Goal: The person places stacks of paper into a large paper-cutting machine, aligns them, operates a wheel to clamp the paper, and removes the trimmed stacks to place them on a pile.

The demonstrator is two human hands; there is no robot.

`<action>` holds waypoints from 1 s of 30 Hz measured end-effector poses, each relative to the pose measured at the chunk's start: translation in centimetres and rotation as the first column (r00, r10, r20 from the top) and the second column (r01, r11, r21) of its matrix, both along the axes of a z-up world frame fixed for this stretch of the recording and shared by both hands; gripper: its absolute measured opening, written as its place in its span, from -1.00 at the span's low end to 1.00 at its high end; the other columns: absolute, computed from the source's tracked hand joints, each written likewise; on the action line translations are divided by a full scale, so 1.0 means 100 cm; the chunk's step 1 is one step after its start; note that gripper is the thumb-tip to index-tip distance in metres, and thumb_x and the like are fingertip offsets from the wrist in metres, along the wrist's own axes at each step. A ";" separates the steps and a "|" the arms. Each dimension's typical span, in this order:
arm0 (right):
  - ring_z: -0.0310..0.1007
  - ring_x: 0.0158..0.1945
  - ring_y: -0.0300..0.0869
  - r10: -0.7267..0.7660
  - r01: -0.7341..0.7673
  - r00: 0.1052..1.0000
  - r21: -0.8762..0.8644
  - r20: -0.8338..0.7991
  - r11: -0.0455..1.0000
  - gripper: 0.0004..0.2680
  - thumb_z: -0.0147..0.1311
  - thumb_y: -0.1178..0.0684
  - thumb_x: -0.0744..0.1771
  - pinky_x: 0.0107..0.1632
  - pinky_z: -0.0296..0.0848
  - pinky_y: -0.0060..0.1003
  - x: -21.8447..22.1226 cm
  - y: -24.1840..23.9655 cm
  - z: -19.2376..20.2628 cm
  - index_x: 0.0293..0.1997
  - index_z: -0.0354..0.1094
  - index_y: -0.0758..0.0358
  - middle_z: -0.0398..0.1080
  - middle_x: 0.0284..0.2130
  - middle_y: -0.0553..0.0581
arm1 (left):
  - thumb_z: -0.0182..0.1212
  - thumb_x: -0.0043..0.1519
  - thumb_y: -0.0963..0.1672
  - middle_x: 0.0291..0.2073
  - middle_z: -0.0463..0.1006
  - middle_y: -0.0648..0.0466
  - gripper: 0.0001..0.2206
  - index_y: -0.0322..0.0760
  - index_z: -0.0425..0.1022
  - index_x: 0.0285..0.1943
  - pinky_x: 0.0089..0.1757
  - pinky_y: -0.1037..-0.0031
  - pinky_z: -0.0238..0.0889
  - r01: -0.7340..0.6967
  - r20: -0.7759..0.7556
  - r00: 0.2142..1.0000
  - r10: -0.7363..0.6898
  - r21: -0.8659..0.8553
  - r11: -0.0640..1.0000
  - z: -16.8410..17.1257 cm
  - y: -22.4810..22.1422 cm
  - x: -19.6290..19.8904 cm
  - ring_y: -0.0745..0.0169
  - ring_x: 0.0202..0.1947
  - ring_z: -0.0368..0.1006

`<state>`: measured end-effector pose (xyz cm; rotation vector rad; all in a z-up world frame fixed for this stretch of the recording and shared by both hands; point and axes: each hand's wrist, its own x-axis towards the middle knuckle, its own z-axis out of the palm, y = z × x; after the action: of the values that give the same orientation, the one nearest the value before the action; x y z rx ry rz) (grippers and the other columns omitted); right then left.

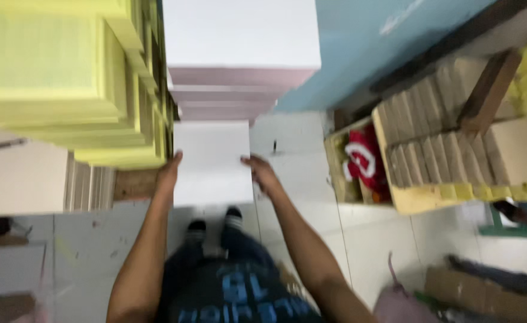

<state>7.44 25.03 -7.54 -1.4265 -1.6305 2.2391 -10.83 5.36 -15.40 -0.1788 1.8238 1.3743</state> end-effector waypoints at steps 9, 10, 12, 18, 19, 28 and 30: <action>0.26 0.27 0.34 -0.050 0.049 0.997 -0.012 -0.063 0.999 -0.29 0.37 -0.18 0.29 0.24 0.33 0.19 0.000 0.012 -0.026 0.46 0.02 0.49 0.25 0.21 0.61 | 0.02 0.36 0.22 0.49 0.14 -0.24 -0.26 -0.31 0.19 0.54 0.39 0.03 -0.12 0.020 0.020 1.000 -0.020 -0.004 1.000 0.037 0.001 0.009 -0.21 0.51 -0.02; 0.33 0.21 0.20 -0.015 0.013 0.999 -0.047 -0.047 0.999 -0.26 0.39 -0.22 0.28 0.20 0.38 0.07 -0.002 0.019 -0.027 0.49 -0.02 0.45 0.31 0.17 0.51 | 0.04 0.36 0.22 0.49 0.13 -0.23 -0.26 -0.32 0.18 0.54 0.40 0.06 -0.14 0.023 0.008 1.000 -0.023 0.008 1.000 0.039 0.002 0.007 -0.20 0.51 -0.02; 0.26 0.28 0.27 -0.010 0.007 0.999 -0.052 -0.050 0.999 -0.23 0.38 -0.24 0.29 0.25 0.33 0.11 -0.004 0.015 -0.015 0.51 -0.08 0.46 0.24 0.23 0.56 | 0.01 0.36 0.22 0.49 0.13 -0.26 -0.26 -0.33 0.19 0.53 0.41 0.05 -0.15 0.038 -0.006 0.999 -0.038 -0.006 0.999 0.052 0.003 0.008 -0.21 0.51 -0.02; -0.45 0.51 0.53 -0.250 0.268 0.963 0.257 -0.102 0.928 -0.27 0.13 -0.18 0.37 0.47 -0.33 0.41 0.025 -0.048 0.076 0.54 -0.33 0.52 -0.36 0.44 0.76 | -0.01 0.37 0.23 0.52 0.07 -0.23 -0.26 -0.28 0.15 0.56 0.42 0.14 -0.17 0.053 -0.016 0.998 -0.053 -0.003 0.999 0.006 0.012 0.002 -0.14 0.52 -0.05; -0.47 0.51 0.54 -0.388 0.422 0.906 0.284 -0.169 0.861 -0.29 0.10 -0.15 0.38 0.48 -0.37 0.40 0.037 -0.060 0.079 0.53 -0.38 0.54 -0.39 0.44 0.75 | -0.02 0.37 0.23 0.52 0.05 -0.24 -0.25 -0.29 0.12 0.57 0.43 0.16 -0.19 0.041 0.002 0.999 -0.041 0.004 0.999 0.000 0.014 0.003 -0.14 0.53 -0.07; -0.44 0.57 0.29 -0.823 0.473 0.548 -0.756 -0.149 0.452 -0.24 -0.11 -0.51 0.37 0.48 -0.33 0.33 0.003 -0.104 0.035 0.60 -0.36 0.24 -0.38 0.53 0.44 | 0.06 0.30 0.26 0.55 -0.02 -0.21 -0.15 -0.31 0.04 0.60 0.44 0.11 -0.27 0.006 0.140 0.990 -0.017 0.079 0.997 0.058 0.019 0.011 -0.14 0.55 -0.13; -0.47 0.57 0.29 -0.826 0.496 0.548 -0.744 -0.131 0.448 -0.21 -0.02 -0.47 0.36 0.49 -0.33 0.26 0.017 -0.117 0.023 0.59 -0.39 0.32 -0.42 0.52 0.47 | 0.05 0.31 0.27 0.54 -0.02 -0.26 -0.14 -0.32 0.05 0.60 0.44 0.10 -0.26 0.009 0.112 0.994 -0.014 0.045 0.999 0.025 0.013 0.011 -0.16 0.54 -0.13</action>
<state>9.12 13.28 -5.22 -1.1049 0.0079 2.3272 -9.68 6.67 -12.86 -0.2174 1.6979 1.3676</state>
